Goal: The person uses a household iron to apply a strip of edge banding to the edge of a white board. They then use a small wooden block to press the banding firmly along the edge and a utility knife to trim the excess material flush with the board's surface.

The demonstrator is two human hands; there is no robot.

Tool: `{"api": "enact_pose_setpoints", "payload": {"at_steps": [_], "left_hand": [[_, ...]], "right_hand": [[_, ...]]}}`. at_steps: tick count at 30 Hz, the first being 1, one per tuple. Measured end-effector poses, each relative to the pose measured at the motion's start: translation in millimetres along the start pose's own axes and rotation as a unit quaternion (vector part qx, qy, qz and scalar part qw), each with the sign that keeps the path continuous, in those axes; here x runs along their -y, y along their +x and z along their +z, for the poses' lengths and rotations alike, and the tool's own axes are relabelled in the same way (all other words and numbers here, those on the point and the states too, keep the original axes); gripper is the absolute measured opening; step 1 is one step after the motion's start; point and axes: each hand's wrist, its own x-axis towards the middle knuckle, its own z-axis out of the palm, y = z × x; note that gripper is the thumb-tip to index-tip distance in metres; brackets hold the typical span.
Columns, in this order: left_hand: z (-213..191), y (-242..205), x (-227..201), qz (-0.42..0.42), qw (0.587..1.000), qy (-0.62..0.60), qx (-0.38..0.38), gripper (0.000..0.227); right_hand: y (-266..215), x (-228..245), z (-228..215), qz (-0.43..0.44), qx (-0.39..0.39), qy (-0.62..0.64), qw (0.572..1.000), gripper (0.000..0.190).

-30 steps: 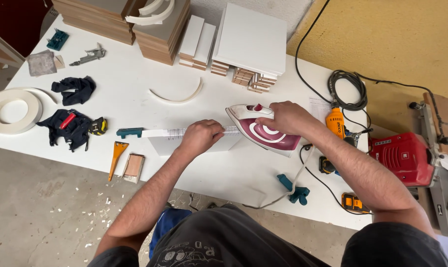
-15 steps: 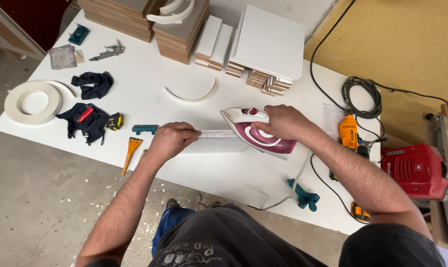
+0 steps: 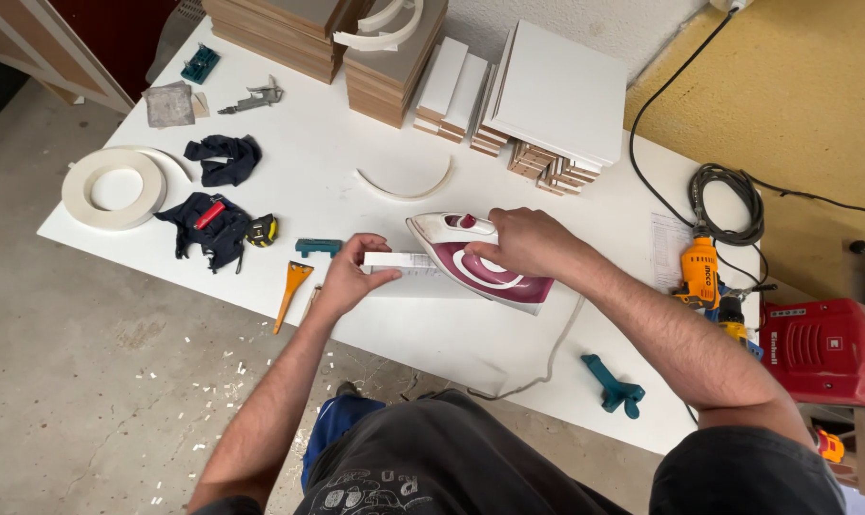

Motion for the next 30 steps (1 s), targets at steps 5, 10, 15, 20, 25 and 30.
{"api": "enact_pose_setpoints", "payload": {"at_steps": [5,10,15,20,25,30], "left_hand": [[13.0,-4.9,-4.3,0.001,0.999,-0.016,0.035,0.069],[29.4,-1.4,-13.6,-0.042,0.997,-0.054,0.021,0.056],[34.1,1.6,-19.2,-0.114,0.992,-0.057,-0.016,0.04],[34.4,-2.7,-29.0,-0.123,0.991,-0.048,-0.029,0.04],[33.0,-5.4,-26.2,-0.122,0.991,-0.035,-0.035,0.039],[34.7,-13.0,-48.9,-0.11,0.993,-0.009,-0.046,0.039]], "right_hand": [[9.1,25.1,2.5,-0.009,-0.001,0.006,1.0,0.068],[10.5,31.2,3.4,-0.005,-0.002,0.005,1.0,0.067],[-2.7,15.8,2.0,0.001,-0.008,-0.006,1.0,0.065],[-18.2,-20.6,6.1,0.016,-0.015,-0.013,1.0,0.064],[-36.3,-65.2,10.4,0.046,-0.019,-0.003,0.999,0.065],[-51.1,-113.0,17.6,0.083,-0.014,0.0,0.996,0.067]]}}
